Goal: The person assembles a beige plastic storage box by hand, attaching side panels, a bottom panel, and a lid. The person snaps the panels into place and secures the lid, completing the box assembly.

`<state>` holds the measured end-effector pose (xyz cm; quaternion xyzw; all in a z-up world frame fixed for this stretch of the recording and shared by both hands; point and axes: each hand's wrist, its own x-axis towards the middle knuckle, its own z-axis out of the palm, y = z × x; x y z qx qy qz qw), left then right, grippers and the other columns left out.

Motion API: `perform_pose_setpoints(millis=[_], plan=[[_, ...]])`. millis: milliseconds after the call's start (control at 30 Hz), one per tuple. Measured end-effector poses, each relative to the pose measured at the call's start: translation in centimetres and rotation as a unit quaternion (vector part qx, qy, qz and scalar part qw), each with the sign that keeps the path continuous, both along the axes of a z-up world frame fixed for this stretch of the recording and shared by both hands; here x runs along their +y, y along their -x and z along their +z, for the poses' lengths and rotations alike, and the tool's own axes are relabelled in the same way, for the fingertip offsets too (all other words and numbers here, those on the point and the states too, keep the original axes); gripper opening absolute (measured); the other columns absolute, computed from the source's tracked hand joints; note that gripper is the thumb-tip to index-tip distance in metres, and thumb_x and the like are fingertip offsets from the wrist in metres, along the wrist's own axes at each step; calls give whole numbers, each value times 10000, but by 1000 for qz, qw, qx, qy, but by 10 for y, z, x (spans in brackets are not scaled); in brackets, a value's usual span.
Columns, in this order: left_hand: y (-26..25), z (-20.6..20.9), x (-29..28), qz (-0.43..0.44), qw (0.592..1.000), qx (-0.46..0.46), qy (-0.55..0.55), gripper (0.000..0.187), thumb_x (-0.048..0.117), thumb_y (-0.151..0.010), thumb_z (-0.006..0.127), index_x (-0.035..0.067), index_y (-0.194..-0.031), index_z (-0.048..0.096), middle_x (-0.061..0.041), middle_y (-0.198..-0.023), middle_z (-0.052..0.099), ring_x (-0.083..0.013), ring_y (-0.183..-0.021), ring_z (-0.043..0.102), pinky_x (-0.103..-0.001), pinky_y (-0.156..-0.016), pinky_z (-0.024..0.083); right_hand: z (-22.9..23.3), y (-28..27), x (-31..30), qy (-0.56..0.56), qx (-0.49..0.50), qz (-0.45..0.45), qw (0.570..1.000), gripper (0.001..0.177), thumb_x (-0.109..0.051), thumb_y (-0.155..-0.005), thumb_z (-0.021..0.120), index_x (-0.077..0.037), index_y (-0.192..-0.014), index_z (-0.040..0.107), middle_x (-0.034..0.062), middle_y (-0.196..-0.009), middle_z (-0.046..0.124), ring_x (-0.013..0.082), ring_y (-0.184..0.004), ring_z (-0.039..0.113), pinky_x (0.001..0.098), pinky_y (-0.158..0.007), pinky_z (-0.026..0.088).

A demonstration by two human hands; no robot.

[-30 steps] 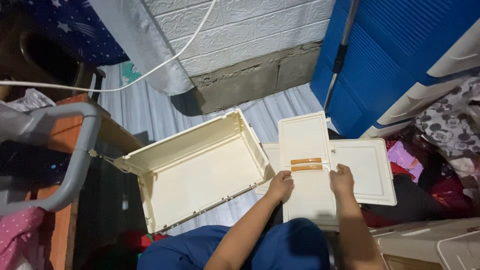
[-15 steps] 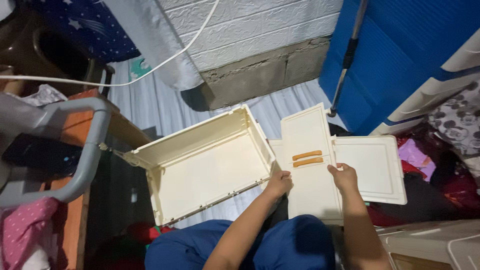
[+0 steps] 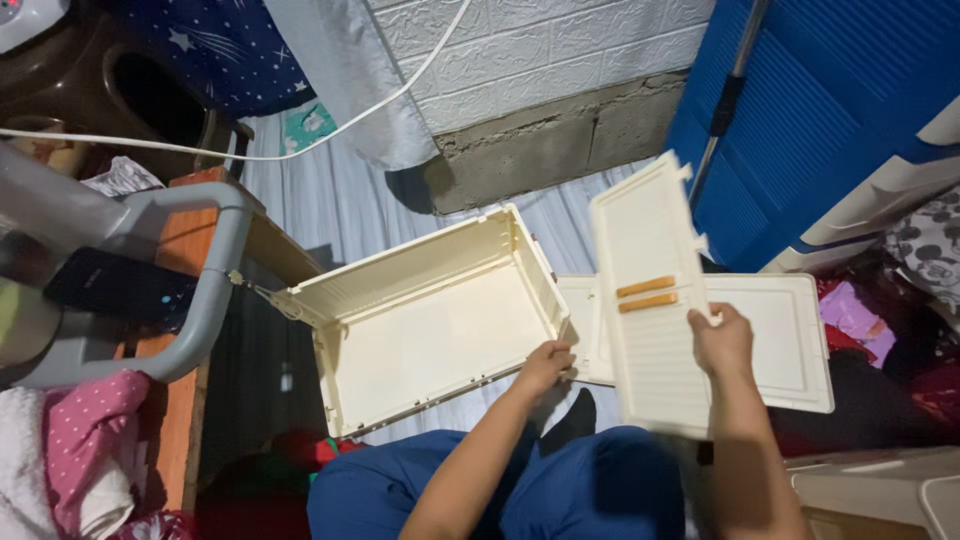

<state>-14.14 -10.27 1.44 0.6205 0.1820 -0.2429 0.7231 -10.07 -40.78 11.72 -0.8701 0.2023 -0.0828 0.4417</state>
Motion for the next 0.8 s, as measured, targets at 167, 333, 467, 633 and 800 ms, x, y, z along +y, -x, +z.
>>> perform_pose_setpoints(millis=[167, 333, 467, 633, 800], plan=[[-2, 14, 21, -4, 998, -19, -67, 398, 211, -933, 672, 104, -1313, 619, -13, -1010, 698, -108, -868, 631, -257, -635, 478, 24, -2, -13, 56, -44, -6, 997, 283, -254, -905, 780, -28, -1071, 748, 240, -898, 739, 366, -835, 728, 460, -805, 558], [-5, 15, 28, 54, 998, -22, 33, 377, 208, -966, 642, 72, -1316, 602, -28, -1017, 693, -120, -866, 653, -262, -645, 542, 23, 15, 16, 85, -92, -12, 992, 267, -266, -948, 751, -41, -1088, 723, 234, -875, 726, 392, -829, 720, 482, -783, 556], [-7, 19, 34, 52, 997, -62, 13, 375, 199, -992, 624, 63, -1342, 617, -58, -992, 671, -135, -783, 578, -264, -591, 446, 20, 39, 63, 82, -168, 24, 982, 286, -229, -942, 709, -62, -1174, 697, 219, -979, 729, 409, -888, 709, 485, -804, 553], [-5, 28, 41, 68, 997, -40, 20, 376, 200, -981, 604, 77, -1336, 601, -28, -1110, 691, -117, -868, 639, -251, -653, 521, 31, 57, 106, 106, -155, 35, 982, 285, -208, -931, 698, -82, -1186, 704, 209, -1036, 729, 424, -921, 693, 504, -795, 544], [0, 18, 51, 74, 997, -30, 9, 375, 194, -971, 609, 100, -1334, 607, -28, -1156, 695, -122, -888, 642, -268, -666, 517, 30, 67, 113, 99, -139, 35, 985, 266, -219, -932, 694, -86, -1161, 706, 199, -1040, 735, 426, -941, 692, 515, -798, 540]])
